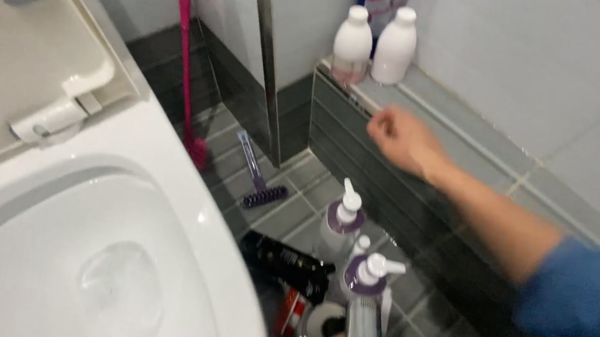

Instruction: The person cleans a bathroom using a handheld bidet sprayer and a yellow sponge. They wipe the toilet seat, a tiled ledge, and the floor, then rinse and wipe several bottles of cleaning products before placing them back on the ledge.

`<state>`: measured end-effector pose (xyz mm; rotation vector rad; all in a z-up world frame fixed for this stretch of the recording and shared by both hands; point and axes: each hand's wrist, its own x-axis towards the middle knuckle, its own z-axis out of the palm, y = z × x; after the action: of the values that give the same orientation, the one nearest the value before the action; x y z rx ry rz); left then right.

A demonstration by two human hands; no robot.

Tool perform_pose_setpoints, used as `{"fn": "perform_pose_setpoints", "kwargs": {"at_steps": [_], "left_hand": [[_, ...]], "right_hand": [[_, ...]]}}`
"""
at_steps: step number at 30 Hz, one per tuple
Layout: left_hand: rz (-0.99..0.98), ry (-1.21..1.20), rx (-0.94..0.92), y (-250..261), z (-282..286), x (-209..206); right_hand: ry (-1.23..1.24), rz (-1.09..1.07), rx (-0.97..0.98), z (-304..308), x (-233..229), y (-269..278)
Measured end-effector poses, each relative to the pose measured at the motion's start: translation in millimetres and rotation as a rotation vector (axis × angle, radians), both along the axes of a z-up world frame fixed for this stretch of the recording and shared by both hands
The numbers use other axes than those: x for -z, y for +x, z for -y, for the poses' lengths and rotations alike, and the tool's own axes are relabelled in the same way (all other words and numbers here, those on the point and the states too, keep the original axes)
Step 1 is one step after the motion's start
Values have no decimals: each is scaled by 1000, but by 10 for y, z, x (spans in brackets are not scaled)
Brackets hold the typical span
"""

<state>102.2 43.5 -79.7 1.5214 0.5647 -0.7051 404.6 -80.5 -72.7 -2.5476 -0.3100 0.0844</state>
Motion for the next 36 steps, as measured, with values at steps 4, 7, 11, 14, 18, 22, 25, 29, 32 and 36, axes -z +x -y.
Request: {"fn": "perform_pose_setpoints", "kwargs": {"at_steps": [4,7,11,14,18,22,25,29,32,36], "left_hand": [[146,325,-112,-250,-45,-614],[328,70,-153,-308,-92,-821],[411,-2,-129,-363,-137,-1139],[364,-48,-25,-399,-108,-1221],[266,-96,348,-500,-9,-1368],[448,1,429,-594,131,-1105],[527,44,493,-632,198,-1037],[546,69,400,-661,291,-866],[588,121,380,-695,328,-797],[587,61,410,-754,320,-937]], "right_hand": [[-733,-420,-333,595,865,-495],[-1093,-660,-810,935,1540,-1030],[-494,-1070,-294,450,755,-2006],[-205,-822,-183,545,1435,-2196],[-120,-633,-28,873,1936,-2062],[-120,-601,103,943,1309,-1926],[468,-936,384,810,210,-2104],[495,-859,195,889,-107,-2192],[477,-714,-36,883,-252,-2315],[577,-618,-165,801,-524,-2432]]}}
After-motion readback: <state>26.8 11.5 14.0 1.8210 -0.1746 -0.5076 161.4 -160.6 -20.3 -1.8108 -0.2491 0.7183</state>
